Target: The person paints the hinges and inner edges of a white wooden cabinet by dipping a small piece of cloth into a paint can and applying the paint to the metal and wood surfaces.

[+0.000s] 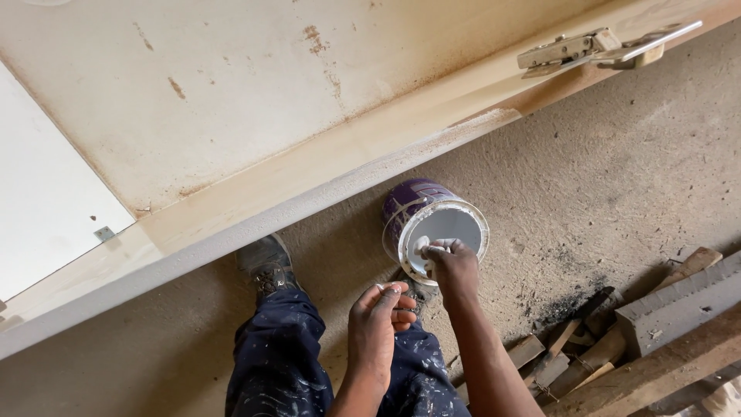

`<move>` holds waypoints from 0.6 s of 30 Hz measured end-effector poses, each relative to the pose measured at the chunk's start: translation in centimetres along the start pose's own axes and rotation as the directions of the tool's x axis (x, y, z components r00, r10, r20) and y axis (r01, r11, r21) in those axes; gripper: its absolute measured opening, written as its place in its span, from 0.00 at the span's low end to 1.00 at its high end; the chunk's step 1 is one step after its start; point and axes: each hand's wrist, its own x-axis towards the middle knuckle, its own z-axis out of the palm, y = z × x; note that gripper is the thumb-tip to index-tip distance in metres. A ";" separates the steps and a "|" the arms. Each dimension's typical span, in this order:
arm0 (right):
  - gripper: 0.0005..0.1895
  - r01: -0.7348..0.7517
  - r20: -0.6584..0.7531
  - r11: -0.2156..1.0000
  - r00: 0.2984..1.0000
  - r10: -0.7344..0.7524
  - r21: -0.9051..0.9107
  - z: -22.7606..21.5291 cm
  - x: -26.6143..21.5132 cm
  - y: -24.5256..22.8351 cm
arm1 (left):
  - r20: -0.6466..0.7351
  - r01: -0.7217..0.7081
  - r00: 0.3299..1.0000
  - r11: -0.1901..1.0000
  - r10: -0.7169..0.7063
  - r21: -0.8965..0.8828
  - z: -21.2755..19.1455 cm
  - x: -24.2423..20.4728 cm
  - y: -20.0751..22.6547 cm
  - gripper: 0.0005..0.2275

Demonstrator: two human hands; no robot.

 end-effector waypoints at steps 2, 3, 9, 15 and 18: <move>0.09 0.002 -0.004 1.000 1.000 -0.002 -0.030 0.3 -0.5 -0.7 | -0.001 0.004 1.000 1.000 -0.004 -0.005 0.0 -0.1 0.1 0.14; 0.11 0.004 -0.009 0.998 1.000 -0.004 -0.060 0.4 -0.7 -1.0 | -0.001 0.007 1.000 1.000 -0.007 -0.010 0.0 -0.1 0.2 0.14; 0.09 0.046 0.036 0.995 0.998 -0.043 -0.090 1.0 0.7 -0.7 | 0.000 0.007 1.000 1.000 -0.007 0.008 -0.1 -0.1 0.0 0.14; 0.10 -0.371 0.360 0.837 0.904 0.229 0.401 0.4 3.8 2.4 | 0.013 -0.013 1.000 1.000 0.013 -0.017 -0.2 0.2 -0.5 0.13; 0.12 -0.497 0.345 0.710 0.865 0.363 0.499 -0.1 1.5 0.9 | 0.007 -0.003 1.000 1.000 0.003 0.004 0.0 0.0 -0.4 0.14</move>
